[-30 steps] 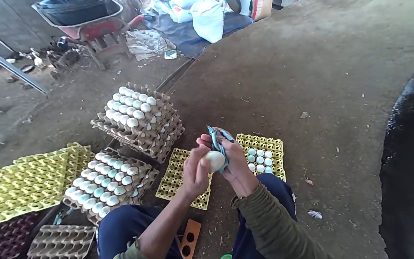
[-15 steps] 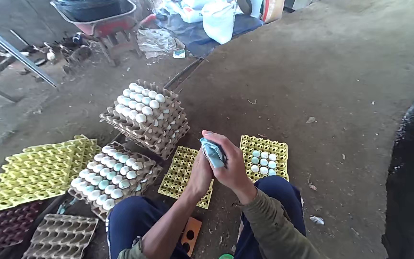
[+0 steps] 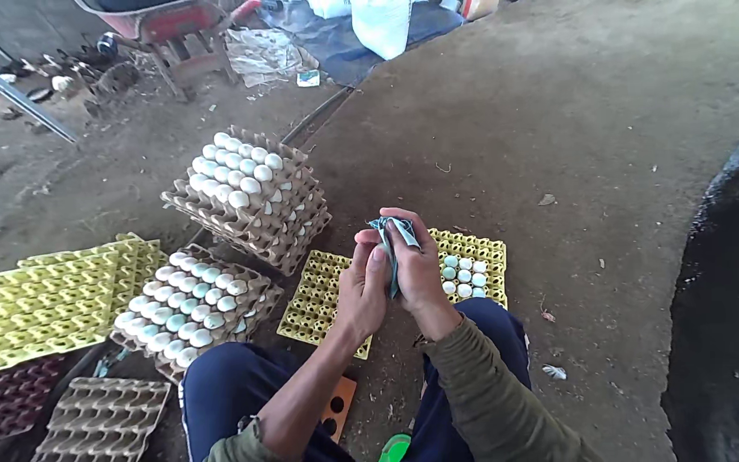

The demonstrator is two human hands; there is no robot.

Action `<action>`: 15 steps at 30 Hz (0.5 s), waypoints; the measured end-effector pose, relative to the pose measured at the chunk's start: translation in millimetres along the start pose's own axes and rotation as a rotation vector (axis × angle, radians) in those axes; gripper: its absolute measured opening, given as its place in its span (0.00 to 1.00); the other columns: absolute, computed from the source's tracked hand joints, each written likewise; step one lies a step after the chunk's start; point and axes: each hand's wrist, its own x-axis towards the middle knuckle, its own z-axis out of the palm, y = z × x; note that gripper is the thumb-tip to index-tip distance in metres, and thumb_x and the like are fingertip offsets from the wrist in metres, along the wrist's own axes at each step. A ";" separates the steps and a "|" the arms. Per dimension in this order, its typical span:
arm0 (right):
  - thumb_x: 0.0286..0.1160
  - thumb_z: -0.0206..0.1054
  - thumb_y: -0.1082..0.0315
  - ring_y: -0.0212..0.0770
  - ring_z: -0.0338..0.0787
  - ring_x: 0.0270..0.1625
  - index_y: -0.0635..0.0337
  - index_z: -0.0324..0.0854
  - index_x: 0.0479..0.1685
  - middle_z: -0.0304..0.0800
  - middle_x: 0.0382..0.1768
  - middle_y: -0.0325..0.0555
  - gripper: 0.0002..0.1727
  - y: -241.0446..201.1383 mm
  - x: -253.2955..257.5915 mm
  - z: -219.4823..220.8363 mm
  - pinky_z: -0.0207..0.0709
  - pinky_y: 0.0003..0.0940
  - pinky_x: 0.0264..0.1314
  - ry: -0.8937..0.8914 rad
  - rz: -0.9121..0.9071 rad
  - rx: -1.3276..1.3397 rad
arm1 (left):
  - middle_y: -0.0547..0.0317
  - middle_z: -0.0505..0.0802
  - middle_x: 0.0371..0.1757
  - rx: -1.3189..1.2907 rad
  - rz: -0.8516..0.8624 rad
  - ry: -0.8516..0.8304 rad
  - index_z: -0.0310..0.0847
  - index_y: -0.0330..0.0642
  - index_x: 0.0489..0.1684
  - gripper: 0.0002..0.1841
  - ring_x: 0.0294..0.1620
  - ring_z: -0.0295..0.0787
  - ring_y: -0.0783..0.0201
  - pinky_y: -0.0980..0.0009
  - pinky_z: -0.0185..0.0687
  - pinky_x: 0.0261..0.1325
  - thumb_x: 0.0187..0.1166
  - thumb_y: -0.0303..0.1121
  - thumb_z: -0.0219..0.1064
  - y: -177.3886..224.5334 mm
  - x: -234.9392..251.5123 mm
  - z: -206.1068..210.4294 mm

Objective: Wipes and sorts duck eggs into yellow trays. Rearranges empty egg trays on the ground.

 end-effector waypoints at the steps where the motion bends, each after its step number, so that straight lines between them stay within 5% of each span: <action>1: 0.92 0.52 0.69 0.39 0.96 0.39 0.55 0.80 0.66 0.96 0.37 0.50 0.15 -0.7 0.2 0.5 0.90 0.35 0.46 0.030 0.038 0.040 | 0.69 0.88 0.29 0.016 0.019 -0.002 0.77 0.38 0.62 0.28 0.30 0.86 0.79 0.75 0.86 0.35 0.93 0.52 0.38 -2.1 -0.3 0.1; 5: 0.94 0.50 0.66 0.44 0.97 0.37 0.57 0.77 0.66 0.95 0.35 0.52 0.14 -3.9 3.0 2.3 0.92 0.38 0.47 0.129 0.157 0.146 | 0.68 0.84 0.25 0.081 0.093 0.001 0.76 0.35 0.52 0.27 0.26 0.83 0.79 0.76 0.82 0.32 0.92 0.52 0.41 -9.3 -0.8 0.5; 11: 0.95 0.49 0.66 0.44 0.96 0.32 0.60 0.74 0.67 0.94 0.32 0.53 0.14 -3.3 7.5 -2.2 0.92 0.36 0.41 0.225 0.321 0.214 | 0.65 0.88 0.31 0.052 0.252 -0.146 0.76 0.31 0.53 0.29 0.29 0.84 0.82 0.80 0.82 0.33 0.92 0.53 0.45 -22.5 -0.1 -9.1; 15: 0.96 0.46 0.62 0.46 0.97 0.35 0.58 0.69 0.72 0.94 0.35 0.53 0.17 -6.9 11.9 -8.7 0.92 0.39 0.42 0.225 0.298 0.258 | 0.65 0.89 0.33 -0.296 -0.024 -0.300 0.68 0.41 0.62 0.30 0.21 0.82 0.75 0.78 0.80 0.21 0.89 0.61 0.41 -16.3 -1.9 -15.1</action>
